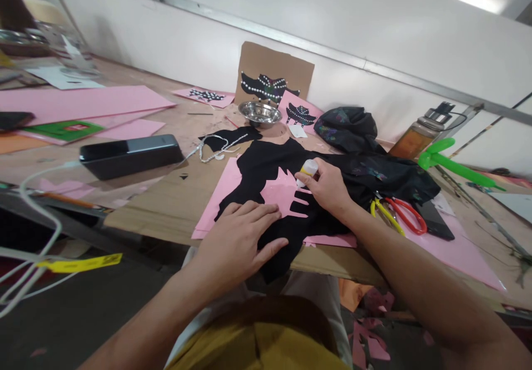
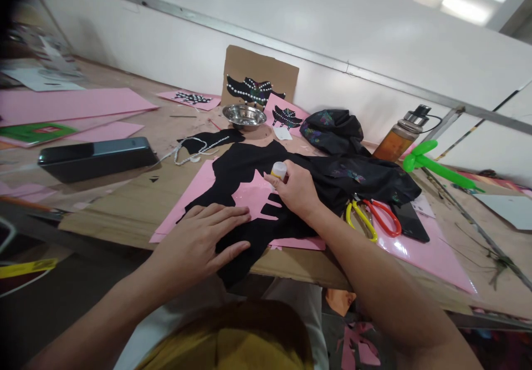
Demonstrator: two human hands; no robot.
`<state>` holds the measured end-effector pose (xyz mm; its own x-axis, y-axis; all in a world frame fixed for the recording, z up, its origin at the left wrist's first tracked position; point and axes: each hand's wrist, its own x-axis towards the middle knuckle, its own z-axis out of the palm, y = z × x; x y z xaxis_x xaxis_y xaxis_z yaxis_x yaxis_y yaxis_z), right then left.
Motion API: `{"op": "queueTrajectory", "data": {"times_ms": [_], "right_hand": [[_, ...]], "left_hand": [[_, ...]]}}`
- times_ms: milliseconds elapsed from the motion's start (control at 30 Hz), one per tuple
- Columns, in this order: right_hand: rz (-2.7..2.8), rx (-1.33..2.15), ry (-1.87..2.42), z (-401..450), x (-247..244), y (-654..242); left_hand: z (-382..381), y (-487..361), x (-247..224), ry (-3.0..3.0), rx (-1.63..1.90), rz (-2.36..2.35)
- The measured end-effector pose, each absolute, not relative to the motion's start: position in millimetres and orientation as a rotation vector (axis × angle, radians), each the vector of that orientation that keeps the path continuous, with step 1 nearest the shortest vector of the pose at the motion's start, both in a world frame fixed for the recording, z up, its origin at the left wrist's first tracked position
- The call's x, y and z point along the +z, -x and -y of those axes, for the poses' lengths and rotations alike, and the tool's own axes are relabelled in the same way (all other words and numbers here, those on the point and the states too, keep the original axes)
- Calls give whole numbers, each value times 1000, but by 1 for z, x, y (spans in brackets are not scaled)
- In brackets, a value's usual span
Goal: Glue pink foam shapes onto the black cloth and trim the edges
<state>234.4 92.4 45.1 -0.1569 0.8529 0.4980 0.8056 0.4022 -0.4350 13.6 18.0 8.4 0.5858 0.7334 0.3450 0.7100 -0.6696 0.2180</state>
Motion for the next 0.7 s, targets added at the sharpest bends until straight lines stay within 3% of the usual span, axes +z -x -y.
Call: {"op": "queueTrajectory", "data": {"times_ms": [700], "right_hand": [[1896, 66, 1474, -80, 46, -259]], "left_hand": [[-18, -14, 7, -2753, 650, -1269]]}}
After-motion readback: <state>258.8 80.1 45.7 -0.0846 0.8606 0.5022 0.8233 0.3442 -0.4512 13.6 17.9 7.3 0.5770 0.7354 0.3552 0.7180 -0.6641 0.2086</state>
